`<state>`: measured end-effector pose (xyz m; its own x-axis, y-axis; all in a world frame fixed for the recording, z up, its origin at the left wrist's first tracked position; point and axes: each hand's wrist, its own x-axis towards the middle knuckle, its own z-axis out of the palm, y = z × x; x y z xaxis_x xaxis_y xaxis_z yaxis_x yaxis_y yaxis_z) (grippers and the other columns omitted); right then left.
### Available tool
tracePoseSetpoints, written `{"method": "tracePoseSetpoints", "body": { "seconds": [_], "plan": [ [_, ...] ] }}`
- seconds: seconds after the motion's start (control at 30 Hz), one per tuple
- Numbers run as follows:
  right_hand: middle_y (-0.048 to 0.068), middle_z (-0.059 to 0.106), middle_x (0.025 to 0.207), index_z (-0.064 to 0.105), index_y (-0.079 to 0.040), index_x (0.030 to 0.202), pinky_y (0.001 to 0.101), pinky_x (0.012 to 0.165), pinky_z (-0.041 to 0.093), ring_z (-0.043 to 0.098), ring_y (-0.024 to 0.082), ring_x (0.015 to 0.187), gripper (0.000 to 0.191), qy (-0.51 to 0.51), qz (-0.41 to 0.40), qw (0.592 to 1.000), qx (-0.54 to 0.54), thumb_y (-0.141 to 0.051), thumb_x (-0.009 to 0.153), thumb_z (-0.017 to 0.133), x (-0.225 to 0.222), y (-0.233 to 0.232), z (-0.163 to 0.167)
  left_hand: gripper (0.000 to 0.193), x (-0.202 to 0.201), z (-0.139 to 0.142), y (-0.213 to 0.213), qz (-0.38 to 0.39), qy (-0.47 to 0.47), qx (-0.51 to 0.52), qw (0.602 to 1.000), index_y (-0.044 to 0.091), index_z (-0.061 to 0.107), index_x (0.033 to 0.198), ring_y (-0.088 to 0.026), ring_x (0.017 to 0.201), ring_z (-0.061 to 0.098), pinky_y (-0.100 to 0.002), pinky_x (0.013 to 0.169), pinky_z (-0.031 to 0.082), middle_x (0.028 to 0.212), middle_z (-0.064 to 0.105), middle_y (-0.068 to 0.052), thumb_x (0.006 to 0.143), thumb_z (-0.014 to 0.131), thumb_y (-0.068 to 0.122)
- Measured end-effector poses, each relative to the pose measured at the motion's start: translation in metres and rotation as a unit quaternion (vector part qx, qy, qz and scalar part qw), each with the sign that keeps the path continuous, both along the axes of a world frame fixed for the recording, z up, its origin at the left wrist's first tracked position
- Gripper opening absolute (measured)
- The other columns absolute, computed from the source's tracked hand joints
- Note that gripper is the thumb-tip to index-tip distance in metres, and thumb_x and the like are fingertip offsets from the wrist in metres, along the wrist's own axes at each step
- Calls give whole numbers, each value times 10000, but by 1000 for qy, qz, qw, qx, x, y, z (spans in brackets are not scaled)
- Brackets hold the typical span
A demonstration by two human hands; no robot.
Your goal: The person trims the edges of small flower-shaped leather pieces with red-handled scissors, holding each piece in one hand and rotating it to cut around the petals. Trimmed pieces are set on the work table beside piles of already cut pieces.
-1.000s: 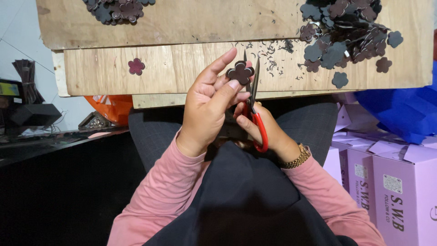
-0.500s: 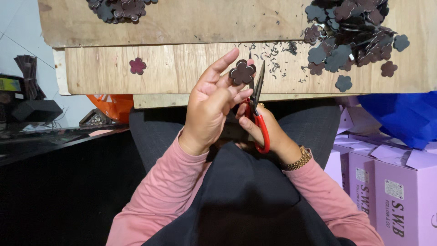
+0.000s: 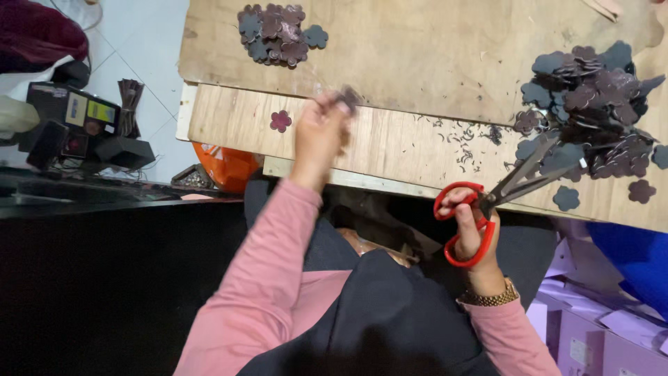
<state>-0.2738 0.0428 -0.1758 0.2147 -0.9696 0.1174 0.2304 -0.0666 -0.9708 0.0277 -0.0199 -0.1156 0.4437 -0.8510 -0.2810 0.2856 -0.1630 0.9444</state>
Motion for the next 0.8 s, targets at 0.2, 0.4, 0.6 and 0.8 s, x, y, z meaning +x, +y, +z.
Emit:
{"method": "tracePoseSetpoints", "body": {
  "seconds": [0.2, 0.4, 0.6, 0.8],
  "plan": [
    [100, 623, 1067, 592, -16, 1137, 327, 858, 540, 609, 161, 927, 219, -9, 9, 1000, -5, -225, 1073, 609, 0, 2, 1, 611, 73, 24, -57, 127, -20, -109, 986, 46, 430, 1388, -194, 927, 658, -303, 766, 547, 1181, 622, -182, 870, 752, 62],
    [98, 613, 1059, 587, -21, 1136, 322, 856, 528, 603, 164, 928, 231, -18, -4, 1000, 5, -236, 1063, 629, 1, 0, 5, 808, 23, -4, -10, 61, -539, 44, 839, 59, 404, 1543, -425, 1415, 393, -514, 1199, 326, 1494, 436, -256, 875, 791, 295],
    [69, 577, 1040, 566, -48, 1145, 317, 841, 505, 560, 147, 911, 261, -57, -76, 995, -37, -289, 1077, 642, -13, -3, 3, 988, -60, -31, 29, -150, -634, 114, 750, -7, 272, 1583, -506, 1509, -29, -763, 1121, -4, 1648, 107, -331, 908, 661, 601],
    [67, 567, 1047, 552, -79, 1146, 317, 861, 492, 556, 160, 924, 280, -100, -206, 972, -55, -351, 1093, 587, -46, -3, 0, 965, -112, -39, 14, -250, -647, 53, 718, 5, 285, 1576, -470, 1535, 22, -772, 1129, -10, 1651, 146, -301, 924, 628, 628]
  ]
}}
